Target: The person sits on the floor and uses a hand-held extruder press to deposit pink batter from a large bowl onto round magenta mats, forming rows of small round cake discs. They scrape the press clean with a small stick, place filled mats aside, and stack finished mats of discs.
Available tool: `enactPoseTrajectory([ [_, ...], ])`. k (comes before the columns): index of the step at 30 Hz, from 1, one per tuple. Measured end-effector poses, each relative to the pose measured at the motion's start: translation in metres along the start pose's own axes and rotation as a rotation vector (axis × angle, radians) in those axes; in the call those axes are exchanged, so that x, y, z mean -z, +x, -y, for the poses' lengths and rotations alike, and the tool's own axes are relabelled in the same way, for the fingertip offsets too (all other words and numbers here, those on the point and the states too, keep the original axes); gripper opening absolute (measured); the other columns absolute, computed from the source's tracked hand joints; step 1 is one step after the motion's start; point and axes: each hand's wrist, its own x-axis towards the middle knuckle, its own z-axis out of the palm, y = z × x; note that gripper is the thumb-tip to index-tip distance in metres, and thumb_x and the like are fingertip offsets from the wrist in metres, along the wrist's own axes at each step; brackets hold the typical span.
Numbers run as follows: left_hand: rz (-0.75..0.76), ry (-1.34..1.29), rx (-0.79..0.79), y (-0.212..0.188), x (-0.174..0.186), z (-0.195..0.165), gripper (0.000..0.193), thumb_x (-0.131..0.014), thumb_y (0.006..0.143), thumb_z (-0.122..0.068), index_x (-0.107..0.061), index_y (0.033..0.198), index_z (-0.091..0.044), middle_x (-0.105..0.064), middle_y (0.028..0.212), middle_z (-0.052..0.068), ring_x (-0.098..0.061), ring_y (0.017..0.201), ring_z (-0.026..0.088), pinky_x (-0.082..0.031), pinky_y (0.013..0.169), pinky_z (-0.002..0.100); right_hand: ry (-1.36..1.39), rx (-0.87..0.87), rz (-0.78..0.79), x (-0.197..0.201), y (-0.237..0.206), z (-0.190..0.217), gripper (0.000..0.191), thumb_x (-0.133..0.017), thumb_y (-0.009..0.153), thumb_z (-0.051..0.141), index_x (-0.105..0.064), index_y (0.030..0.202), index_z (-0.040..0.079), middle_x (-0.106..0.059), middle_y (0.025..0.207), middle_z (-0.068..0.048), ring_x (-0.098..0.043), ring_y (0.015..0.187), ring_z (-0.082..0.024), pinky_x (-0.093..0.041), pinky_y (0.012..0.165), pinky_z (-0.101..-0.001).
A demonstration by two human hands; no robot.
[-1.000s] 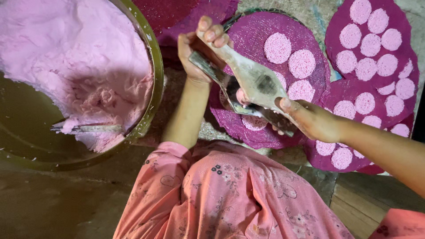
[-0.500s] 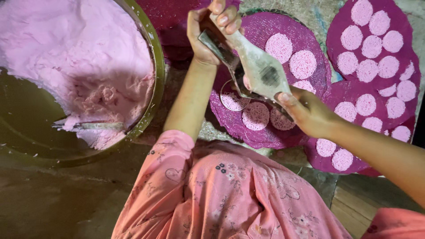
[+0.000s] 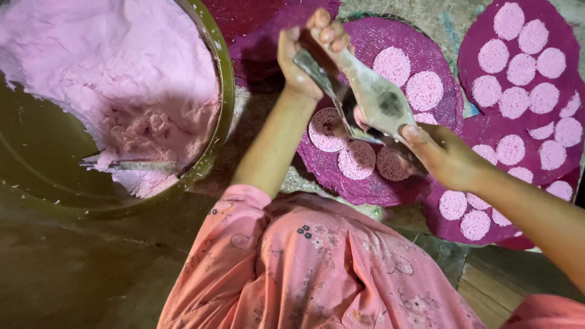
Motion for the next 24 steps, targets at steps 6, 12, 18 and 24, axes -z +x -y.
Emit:
enactPoseTrajectory([
  [6, 0.024, 0.042, 0.092, 0.004, -0.006, -0.016, 0.028, -0.043, 0.096, -0.039, -0.053, 0.098, -0.013, -0.053, 0.083, -0.001, -0.056, 0.085, 0.018, -0.05, 0.083, 0.037, 0.139, -0.001, -0.007, -0.01, 0.006, -0.01, 0.073, -0.036, 0.099, 0.065, -0.065, 0.103, -0.003, -0.065, 0.074, -0.008, -0.062, 0.065, -0.018, -0.055, 0.061, -0.0358],
  [12, 0.106, 0.141, 0.052, 0.01, -0.023, -0.019, 0.032, -0.042, 0.099, -0.043, -0.055, 0.1, -0.013, -0.055, 0.088, 0.0, -0.059, 0.089, 0.019, -0.051, 0.087, 0.039, -0.02, 0.172, -0.108, -0.012, 0.019, -0.014, 0.07, -0.036, 0.1, 0.064, -0.061, 0.129, 0.005, -0.064, 0.082, -0.008, -0.059, 0.073, -0.016, -0.051, 0.064, -0.0337],
  [18, -0.163, 0.792, 0.129, -0.025, -0.037, -0.058, 0.064, -0.038, 0.102, -0.054, -0.06, 0.135, -0.003, -0.068, 0.127, 0.014, -0.066, 0.119, 0.026, -0.054, 0.107, 0.044, 0.245, 0.549, -0.122, -0.039, 0.015, -0.035, 0.086, -0.051, 0.097, 0.072, -0.055, 0.136, -0.003, -0.061, 0.109, -0.009, -0.056, 0.094, -0.013, -0.047, 0.079, -0.0302],
  [24, 0.074, 2.038, 0.513, -0.104, -0.067, -0.035, 0.112, -0.091, 0.074, -0.022, -0.018, 0.16, -0.013, -0.04, 0.151, 0.022, -0.033, 0.141, 0.041, -0.028, 0.116, 0.055, 0.756, 0.745, -0.187, -0.035, -0.005, -0.063, 0.094, -0.071, 0.09, 0.069, -0.053, 0.147, -0.002, -0.066, 0.112, -0.006, -0.061, 0.092, -0.015, -0.05, 0.084, -0.0333],
])
